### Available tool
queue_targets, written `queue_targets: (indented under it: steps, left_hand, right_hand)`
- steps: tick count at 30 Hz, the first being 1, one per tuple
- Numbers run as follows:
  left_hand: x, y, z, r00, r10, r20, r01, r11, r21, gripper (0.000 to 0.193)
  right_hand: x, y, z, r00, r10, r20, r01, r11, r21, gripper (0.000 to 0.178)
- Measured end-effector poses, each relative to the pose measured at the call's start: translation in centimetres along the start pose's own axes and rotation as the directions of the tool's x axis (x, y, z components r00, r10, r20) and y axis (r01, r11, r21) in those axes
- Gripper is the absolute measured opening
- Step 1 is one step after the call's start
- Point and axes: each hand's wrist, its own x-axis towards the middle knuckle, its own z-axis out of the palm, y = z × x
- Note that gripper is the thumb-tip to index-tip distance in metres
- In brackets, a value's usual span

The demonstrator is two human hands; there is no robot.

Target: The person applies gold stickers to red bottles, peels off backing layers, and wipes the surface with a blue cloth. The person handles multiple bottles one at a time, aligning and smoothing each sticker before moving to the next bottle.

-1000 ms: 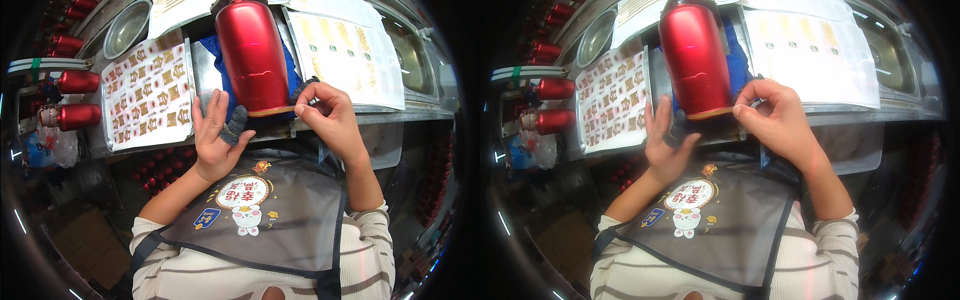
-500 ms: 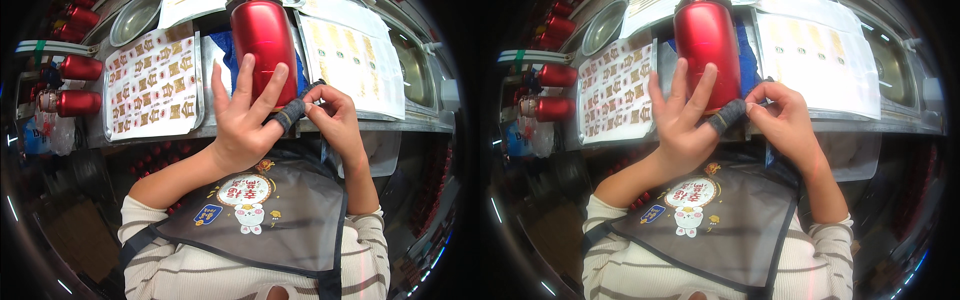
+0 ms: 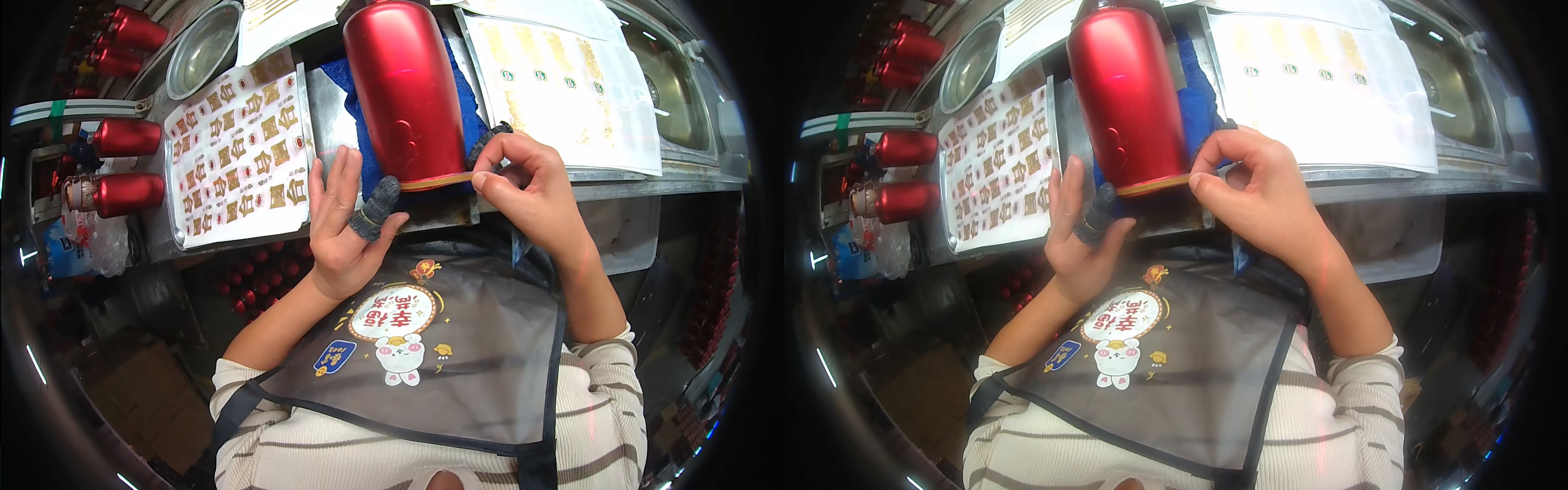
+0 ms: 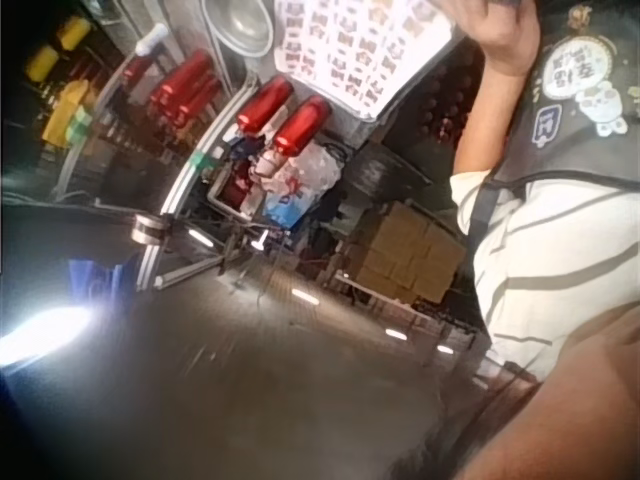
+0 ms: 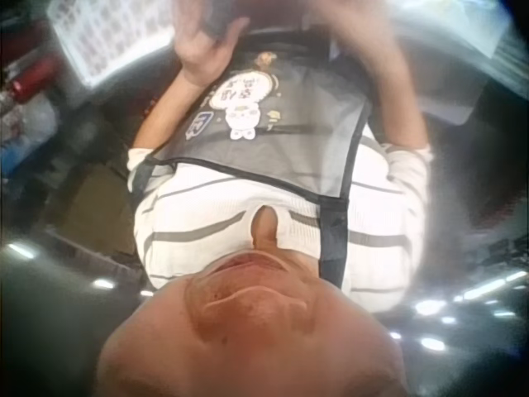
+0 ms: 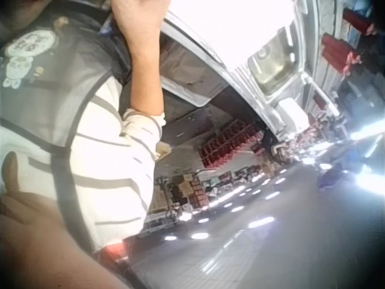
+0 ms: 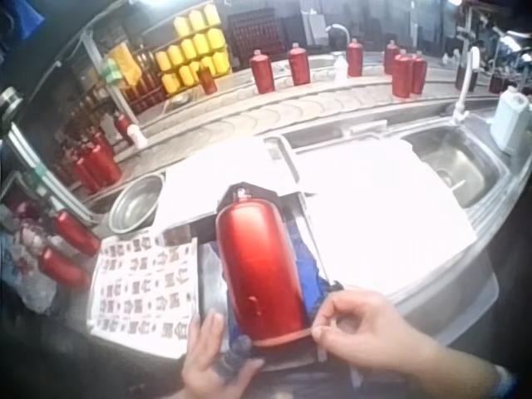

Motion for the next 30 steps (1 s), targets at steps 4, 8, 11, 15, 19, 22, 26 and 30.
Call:
queue_targets:
  steps: [4, 8, 11, 15, 19, 22, 26, 30]
  left_hand:
    - [1.1, 0.7, -0.1, 0.999, 0.047, -0.003, -0.047, 0.998, 0.043, 0.039]
    - [2.6, 0.9, -0.5, 0.987, 0.160, 0.035, -0.163, 0.981, 0.102, 0.044]
    - [3.8, 1.2, -0.5, 0.970, 0.238, 0.046, -0.242, 0.958, 0.156, 0.039]
    - [6.3, 2.8, 0.1, 0.957, 0.266, 0.113, -0.286, 0.932, 0.224, 0.030]
    - [5.2, 1.9, 1.7, 0.994, 0.061, -0.087, -0.052, 0.993, 0.103, 0.051]
    - [4.6, 1.1, 1.2, 0.995, -0.007, -0.097, 0.005, 1.000, -0.014, 0.062]
    - [2.4, 0.6, 0.1, 0.998, -0.020, -0.061, 0.019, 1.000, -0.008, 0.055]
    - [0.2, 0.1, -0.2, 1.000, 0.005, 0.005, -0.006, 0.999, 0.034, 0.039]
  right_hand:
    - [-0.2, 0.1, -0.2, 0.999, 0.039, 0.014, -0.039, 0.997, 0.070, 0.007]
    - [0.0, 0.2, -0.1, 1.000, 0.020, 0.015, -0.021, 0.996, 0.090, 0.006]
    - [0.1, 0.1, -0.1, 0.999, 0.044, 0.027, -0.047, 0.994, 0.102, 0.005]
    - [0.4, 0.6, 0.0, 0.999, 0.039, 0.000, -0.039, 0.994, 0.102, 0.006]
    - [0.3, 0.5, 0.3, 0.998, 0.047, 0.032, -0.050, 0.995, 0.086, 0.008]
    - [0.2, 0.1, 0.8, 1.000, -0.027, -0.005, 0.027, 1.000, 0.004, 0.012]
    - [0.0, 0.2, 0.8, 0.998, -0.058, -0.024, 0.058, 0.998, 0.006, 0.011]
    - [-0.3, -0.2, 0.7, 0.998, -0.055, -0.035, 0.057, 0.997, 0.051, 0.008]
